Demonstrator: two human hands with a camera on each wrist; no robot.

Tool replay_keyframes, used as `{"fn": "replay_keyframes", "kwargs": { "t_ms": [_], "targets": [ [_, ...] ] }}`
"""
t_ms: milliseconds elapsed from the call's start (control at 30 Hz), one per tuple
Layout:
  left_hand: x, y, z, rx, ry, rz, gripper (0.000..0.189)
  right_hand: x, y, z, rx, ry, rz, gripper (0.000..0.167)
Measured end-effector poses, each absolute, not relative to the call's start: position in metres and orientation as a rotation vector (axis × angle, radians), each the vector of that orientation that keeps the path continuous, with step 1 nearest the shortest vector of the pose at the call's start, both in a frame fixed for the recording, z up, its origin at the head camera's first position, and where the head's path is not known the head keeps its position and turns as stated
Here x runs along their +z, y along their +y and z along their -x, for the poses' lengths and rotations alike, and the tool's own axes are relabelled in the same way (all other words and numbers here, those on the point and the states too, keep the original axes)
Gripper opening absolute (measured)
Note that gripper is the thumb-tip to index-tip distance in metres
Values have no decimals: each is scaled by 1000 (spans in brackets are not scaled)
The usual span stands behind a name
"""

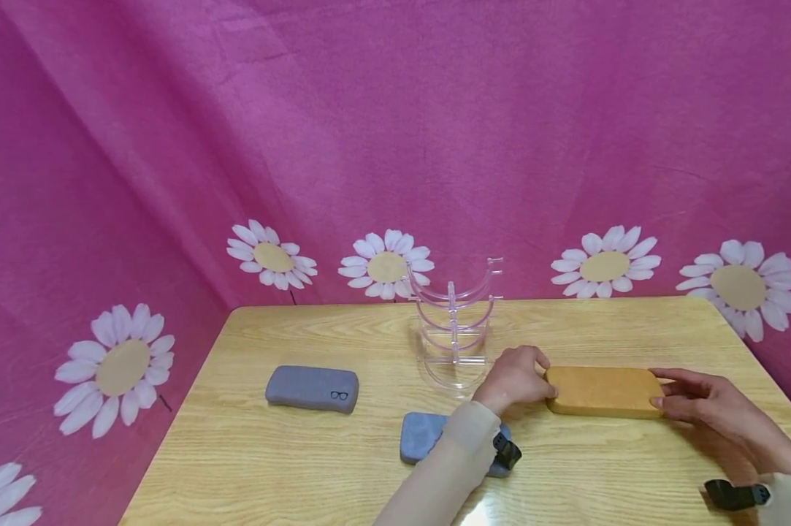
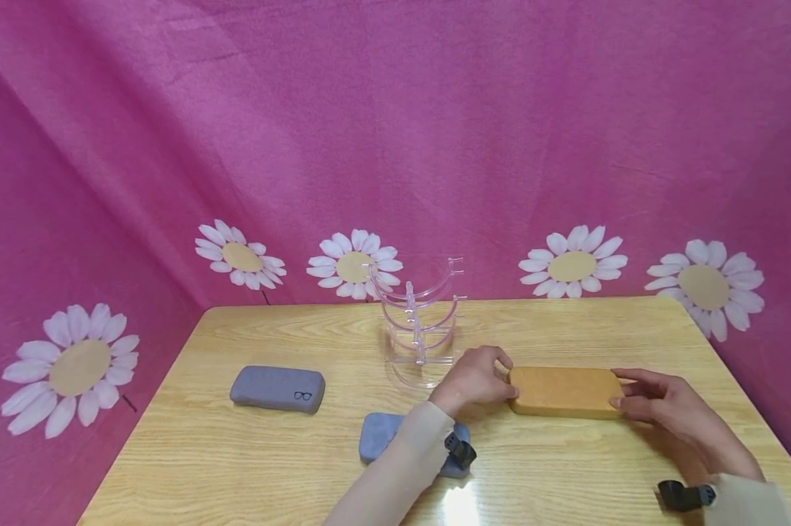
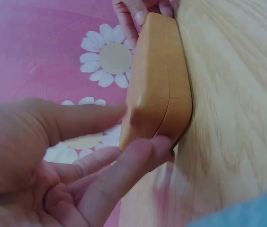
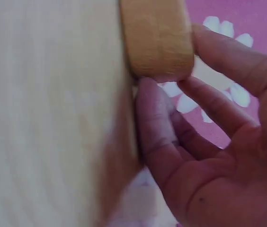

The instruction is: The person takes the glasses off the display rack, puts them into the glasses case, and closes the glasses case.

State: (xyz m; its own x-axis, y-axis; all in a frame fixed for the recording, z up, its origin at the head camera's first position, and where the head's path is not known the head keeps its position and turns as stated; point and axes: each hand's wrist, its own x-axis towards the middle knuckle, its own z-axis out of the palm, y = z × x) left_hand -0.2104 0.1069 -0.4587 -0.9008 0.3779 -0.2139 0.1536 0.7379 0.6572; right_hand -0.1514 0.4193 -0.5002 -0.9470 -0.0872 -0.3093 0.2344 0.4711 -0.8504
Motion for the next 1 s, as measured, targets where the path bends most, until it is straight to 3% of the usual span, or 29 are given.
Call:
{"fn": "replay_keyframes", "kwargs": {
  "t_ms": [200, 533, 700, 1000],
  "targets": [
    [-459, 108, 209, 978, 2607, -356, 35, -497, 418, 151, -1304, 2502, -123, 61],
    [-453, 105, 208, 1015, 2574, -416, 39, -492, 416, 152, -1210, 2572, -141, 70],
    [-450, 103, 209, 1016, 2562, -449, 40, -492, 415, 151, -1299, 2579, -127, 61],
    [-442, 98, 208, 1001, 2541, -494, 41, -486, 414, 149, -1456, 2679, -123, 26]
  ]
}}
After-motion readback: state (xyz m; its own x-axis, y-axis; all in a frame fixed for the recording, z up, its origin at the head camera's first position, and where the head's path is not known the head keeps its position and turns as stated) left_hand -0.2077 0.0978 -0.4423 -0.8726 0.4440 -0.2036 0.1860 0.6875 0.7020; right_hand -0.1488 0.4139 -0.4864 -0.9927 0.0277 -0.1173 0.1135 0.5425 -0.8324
